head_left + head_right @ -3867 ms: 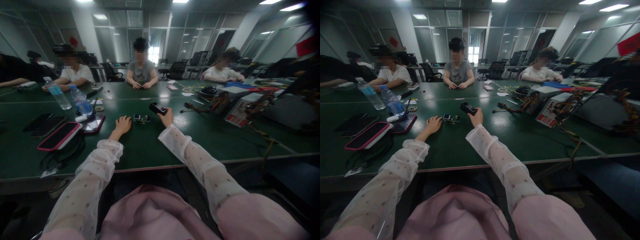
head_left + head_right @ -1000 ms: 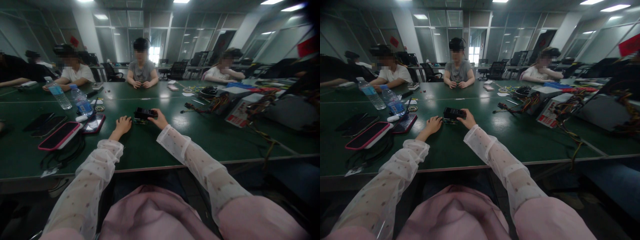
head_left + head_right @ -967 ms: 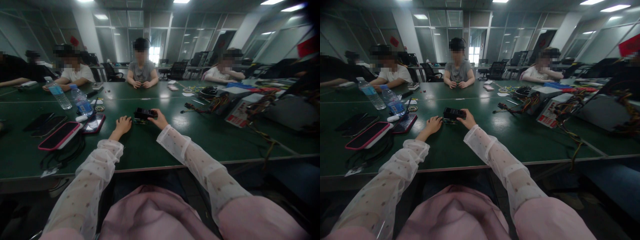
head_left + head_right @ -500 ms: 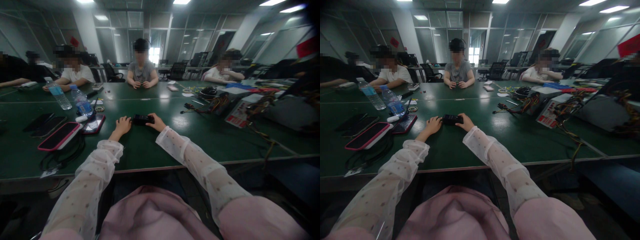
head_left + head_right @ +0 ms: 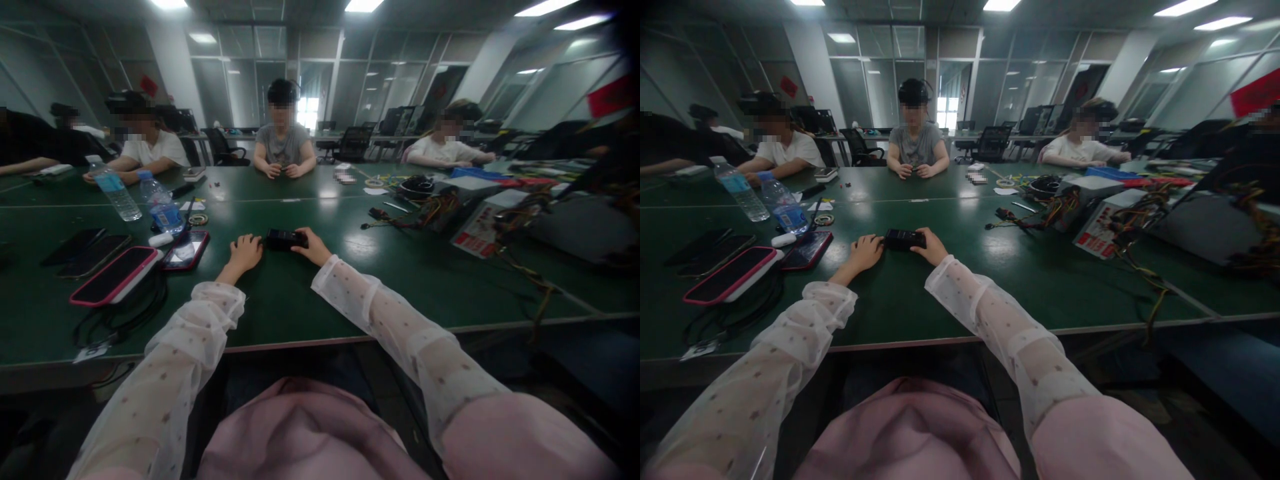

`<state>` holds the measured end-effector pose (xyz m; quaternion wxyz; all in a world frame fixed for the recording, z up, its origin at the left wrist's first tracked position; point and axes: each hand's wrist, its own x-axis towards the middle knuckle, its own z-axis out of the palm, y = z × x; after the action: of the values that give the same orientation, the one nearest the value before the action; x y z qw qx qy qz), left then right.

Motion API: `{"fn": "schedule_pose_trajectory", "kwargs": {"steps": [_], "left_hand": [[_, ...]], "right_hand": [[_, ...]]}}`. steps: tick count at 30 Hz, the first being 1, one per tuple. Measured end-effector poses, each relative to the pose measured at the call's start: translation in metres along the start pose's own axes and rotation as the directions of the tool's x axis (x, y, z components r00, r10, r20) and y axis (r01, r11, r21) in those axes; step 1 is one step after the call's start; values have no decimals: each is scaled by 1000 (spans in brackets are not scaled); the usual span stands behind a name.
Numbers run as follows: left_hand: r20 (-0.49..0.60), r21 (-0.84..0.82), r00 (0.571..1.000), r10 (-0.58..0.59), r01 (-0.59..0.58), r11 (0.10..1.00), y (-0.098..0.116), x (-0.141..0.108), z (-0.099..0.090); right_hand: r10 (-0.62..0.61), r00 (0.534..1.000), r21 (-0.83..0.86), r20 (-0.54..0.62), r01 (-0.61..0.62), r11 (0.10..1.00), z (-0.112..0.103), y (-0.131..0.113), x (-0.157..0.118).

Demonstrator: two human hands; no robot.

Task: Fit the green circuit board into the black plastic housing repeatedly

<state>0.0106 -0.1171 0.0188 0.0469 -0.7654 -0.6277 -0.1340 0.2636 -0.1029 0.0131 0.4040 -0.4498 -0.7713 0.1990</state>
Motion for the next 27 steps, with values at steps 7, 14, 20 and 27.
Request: {"fn": "schedule_pose_trajectory", "kwargs": {"steps": [7,14,20,27], "left_hand": [[-41,67,999,31,-28,997,-8,20,-10],[-17,32,995,101,-101,994,-7,48,-6],[73,-3,995,72,-72,997,-8,76,-3],[122,50,992,35,-41,998,-6,105,-2]], "right_hand": [[-5,1000,-17,11,5,1000,0,10,20],[-38,998,-117,48,44,992,-4,19,31],[-128,985,-167,113,146,975,-14,29,41],[-170,970,-160,173,198,967,-20,39,58]]}}
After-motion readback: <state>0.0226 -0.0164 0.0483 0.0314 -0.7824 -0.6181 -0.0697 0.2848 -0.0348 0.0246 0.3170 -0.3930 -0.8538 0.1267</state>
